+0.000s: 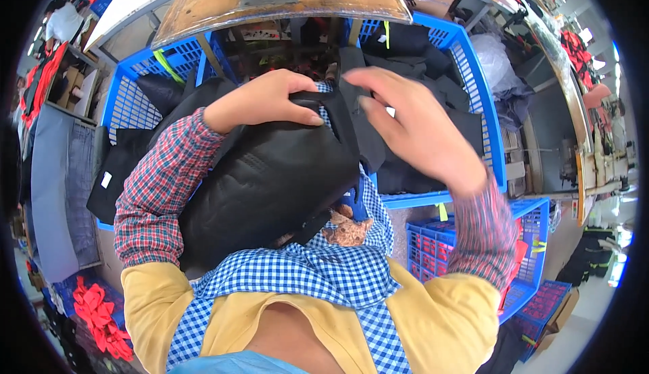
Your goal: The recorder is assembling and sewing pieces of black fabric using a machine at a workbench.
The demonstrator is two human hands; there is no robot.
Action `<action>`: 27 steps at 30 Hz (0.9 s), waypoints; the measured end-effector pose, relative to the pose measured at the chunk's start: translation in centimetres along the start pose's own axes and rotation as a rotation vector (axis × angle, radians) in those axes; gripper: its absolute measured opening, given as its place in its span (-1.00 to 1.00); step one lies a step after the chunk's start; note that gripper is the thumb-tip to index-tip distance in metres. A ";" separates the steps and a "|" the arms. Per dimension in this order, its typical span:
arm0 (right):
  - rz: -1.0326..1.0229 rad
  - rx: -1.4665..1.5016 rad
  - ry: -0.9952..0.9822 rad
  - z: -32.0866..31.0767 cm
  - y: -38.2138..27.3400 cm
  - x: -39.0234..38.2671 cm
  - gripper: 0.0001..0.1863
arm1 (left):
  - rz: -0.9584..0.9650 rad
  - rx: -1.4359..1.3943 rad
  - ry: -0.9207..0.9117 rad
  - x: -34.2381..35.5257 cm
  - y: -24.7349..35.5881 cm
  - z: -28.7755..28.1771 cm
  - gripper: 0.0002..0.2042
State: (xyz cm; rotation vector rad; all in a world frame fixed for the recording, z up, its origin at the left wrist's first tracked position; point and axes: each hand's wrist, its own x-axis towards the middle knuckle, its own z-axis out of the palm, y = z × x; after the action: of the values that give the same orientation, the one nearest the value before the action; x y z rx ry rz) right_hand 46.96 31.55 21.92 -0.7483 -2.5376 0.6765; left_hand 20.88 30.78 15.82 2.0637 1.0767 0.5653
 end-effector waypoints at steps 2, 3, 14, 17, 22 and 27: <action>-0.199 0.015 -0.073 2.5 2.8 3.8 -0.64 | -0.013 -0.019 -0.014 -0.6 0.3 -0.5 -0.44; -0.262 0.031 -0.077 4.2 4.3 5.2 -0.59 | 0.004 -0.021 -0.034 -0.9 0.4 -0.8 -0.44; -0.261 -0.312 0.204 6.6 7.7 14.1 -0.65 | -0.186 0.022 0.014 -2.4 -2.5 -10.1 -0.63; -0.308 -0.446 0.317 5.7 8.1 17.5 -0.66 | -0.312 -0.016 0.024 -0.7 -3.9 -13.6 -0.72; -0.248 -0.569 0.311 4.1 9.5 22.7 -0.70 | -0.362 -0.049 0.098 2.4 -6.4 -18.1 -0.70; -0.167 -0.608 0.192 3.1 11.5 26.0 -0.70 | -0.424 -0.092 0.131 5.4 -9.3 -20.4 -0.56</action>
State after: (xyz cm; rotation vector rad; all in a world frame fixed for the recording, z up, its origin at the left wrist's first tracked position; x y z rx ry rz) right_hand 29.78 54.32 19.39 -0.7286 -2.5903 -0.2330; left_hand 5.65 47.05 21.95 1.6680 1.4855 0.5253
